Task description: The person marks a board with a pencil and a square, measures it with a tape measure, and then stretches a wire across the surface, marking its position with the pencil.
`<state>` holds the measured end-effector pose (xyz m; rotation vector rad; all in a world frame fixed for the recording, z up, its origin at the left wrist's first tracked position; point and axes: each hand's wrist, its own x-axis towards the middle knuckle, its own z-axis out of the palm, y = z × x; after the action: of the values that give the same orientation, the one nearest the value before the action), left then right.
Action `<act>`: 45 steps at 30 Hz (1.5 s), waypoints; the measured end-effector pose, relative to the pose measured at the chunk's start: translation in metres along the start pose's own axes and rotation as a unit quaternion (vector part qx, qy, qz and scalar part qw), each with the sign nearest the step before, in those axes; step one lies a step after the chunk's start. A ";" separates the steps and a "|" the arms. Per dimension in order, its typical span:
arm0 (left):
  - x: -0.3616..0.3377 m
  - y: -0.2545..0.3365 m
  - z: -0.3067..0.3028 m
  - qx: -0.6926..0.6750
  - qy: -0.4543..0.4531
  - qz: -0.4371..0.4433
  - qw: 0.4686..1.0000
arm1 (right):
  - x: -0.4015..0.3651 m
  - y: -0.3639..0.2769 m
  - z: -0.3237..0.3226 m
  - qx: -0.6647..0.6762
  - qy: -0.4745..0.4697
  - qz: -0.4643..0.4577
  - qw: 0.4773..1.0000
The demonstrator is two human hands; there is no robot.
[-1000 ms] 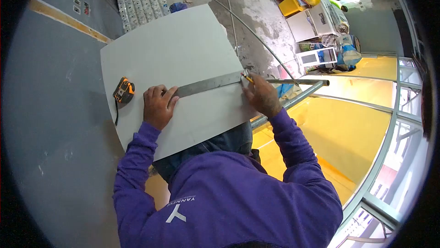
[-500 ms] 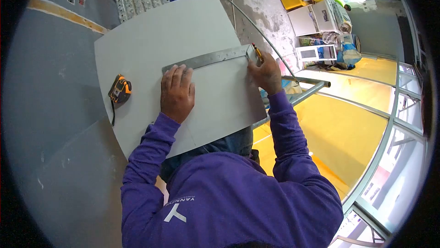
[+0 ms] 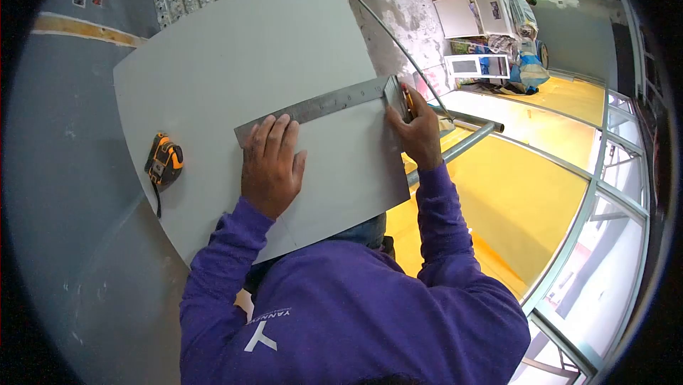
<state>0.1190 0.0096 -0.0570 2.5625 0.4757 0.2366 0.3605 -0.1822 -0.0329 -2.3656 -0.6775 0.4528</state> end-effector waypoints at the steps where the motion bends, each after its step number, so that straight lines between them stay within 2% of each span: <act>1: 0.001 0.002 -0.001 -0.001 -0.002 0.000 1.000 | -0.001 0.000 -0.002 -0.002 -0.007 0.006 1.000; 4: 0.001 0.003 -0.002 0.000 -0.009 -0.005 1.000 | -0.003 -0.003 0.002 -0.004 -0.002 0.029 1.000; 7: 0.000 0.002 -0.002 0.004 -0.014 -0.004 1.000 | -0.006 0.000 0.005 0.018 0.011 0.010 1.000; 10: 0.002 0.004 -0.001 0.002 -0.014 0.000 1.000 | -0.003 0.000 0.003 -0.020 -0.002 -0.005 1.000; 13: 0.002 0.003 -0.002 0.002 -0.016 0.000 1.000 | -0.002 0.003 0.004 0.019 -0.015 0.026 0.999; 19: -0.001 0.004 -0.001 0.004 -0.025 -0.004 1.000 | -0.002 -0.003 0.007 0.054 -0.010 0.011 0.998; 20: 0.000 0.005 -0.001 0.006 -0.027 -0.005 1.000 | -0.003 0.004 0.008 0.060 -0.022 0.048 0.997; 25: -0.003 0.009 0.003 0.012 -0.034 -0.022 0.999 | 0.003 0.010 0.012 0.005 0.000 -0.018 1.000; 30: -0.005 0.011 0.001 0.024 -0.044 -0.020 0.999 | 0.000 0.014 0.009 0.000 -0.011 0.010 1.000; 33: -0.005 0.012 0.003 0.035 -0.047 -0.018 0.998 | 0.000 0.015 0.011 0.028 0.004 -0.017 0.999; 35: -0.005 0.013 0.002 0.033 -0.053 -0.024 0.998 | 0.000 0.018 0.008 -0.004 0.001 -0.047 0.999; 37: -0.004 0.015 0.003 0.027 -0.054 -0.022 0.998 | -0.001 -0.005 0.003 0.020 -0.016 0.014 1.000; 41: -0.003 0.016 0.004 0.048 -0.047 -0.008 0.998 | 0.000 -0.002 0.004 0.010 -0.003 0.001 1.000; 45: -0.002 0.017 0.003 0.073 -0.047 -0.009 0.996 | -0.002 0.000 0.004 0.036 -0.015 0.031 0.999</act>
<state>0.1230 -0.0062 -0.0505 2.6958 0.4968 0.0757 0.3573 -0.1815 -0.0359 -2.3213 -0.5924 0.5333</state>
